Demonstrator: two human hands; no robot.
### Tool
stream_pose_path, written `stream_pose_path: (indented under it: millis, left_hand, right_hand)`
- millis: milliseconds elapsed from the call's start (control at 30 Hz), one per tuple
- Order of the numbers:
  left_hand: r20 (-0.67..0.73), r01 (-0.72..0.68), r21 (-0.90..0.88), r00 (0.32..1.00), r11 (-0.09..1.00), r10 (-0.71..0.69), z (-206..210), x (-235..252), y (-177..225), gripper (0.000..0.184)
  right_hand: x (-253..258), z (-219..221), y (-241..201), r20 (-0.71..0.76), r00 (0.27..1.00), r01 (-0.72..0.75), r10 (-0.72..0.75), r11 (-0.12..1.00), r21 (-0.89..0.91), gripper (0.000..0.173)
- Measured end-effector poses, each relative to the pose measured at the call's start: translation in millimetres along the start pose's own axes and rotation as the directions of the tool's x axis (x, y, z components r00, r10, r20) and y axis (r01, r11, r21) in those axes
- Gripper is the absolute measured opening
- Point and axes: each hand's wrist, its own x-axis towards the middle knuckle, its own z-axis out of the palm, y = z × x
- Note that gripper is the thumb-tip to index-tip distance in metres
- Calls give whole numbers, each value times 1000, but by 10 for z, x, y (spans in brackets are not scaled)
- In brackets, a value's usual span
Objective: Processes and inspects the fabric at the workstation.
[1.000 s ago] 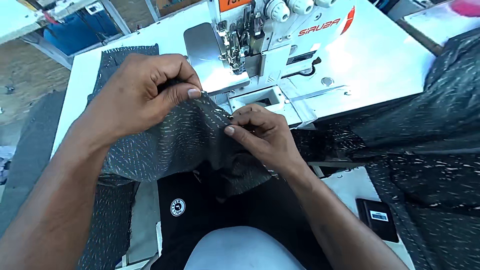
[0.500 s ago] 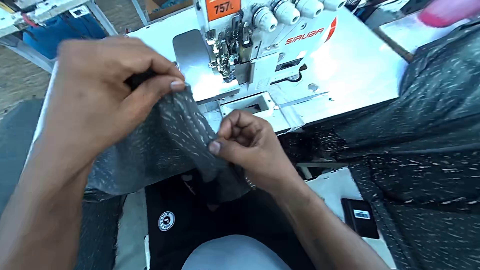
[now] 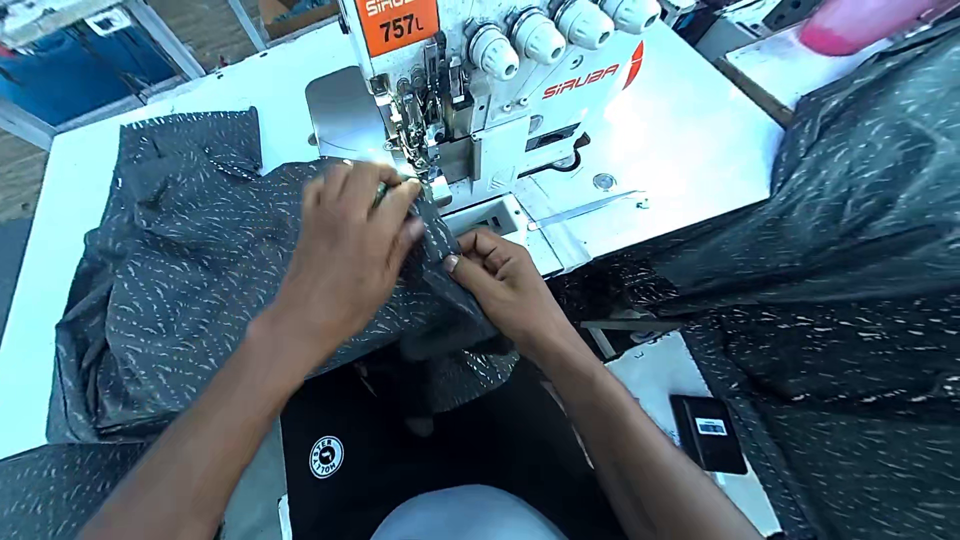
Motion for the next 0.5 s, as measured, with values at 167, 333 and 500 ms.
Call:
stream_pose_path:
  millis: [167, 333, 500]
  left_hand:
    - [90, 39, 37, 995, 999, -42, 137, -136, 39, 70]
    - [102, 34, 36, 994, 999, -38, 86, -8, 62, 76]
    - [149, 45, -4, 988, 999, -43, 89, 90, 23, 82]
  right_hand:
    - [4, -89, 15, 23, 1000, 4, -5, 1000, 18, 12]
    - [-12, -152, 39, 42, 999, 33, -34, 999, 42, 12]
    - [113, -127, -18, 7, 1000, 27, -27, 997, 75, 12]
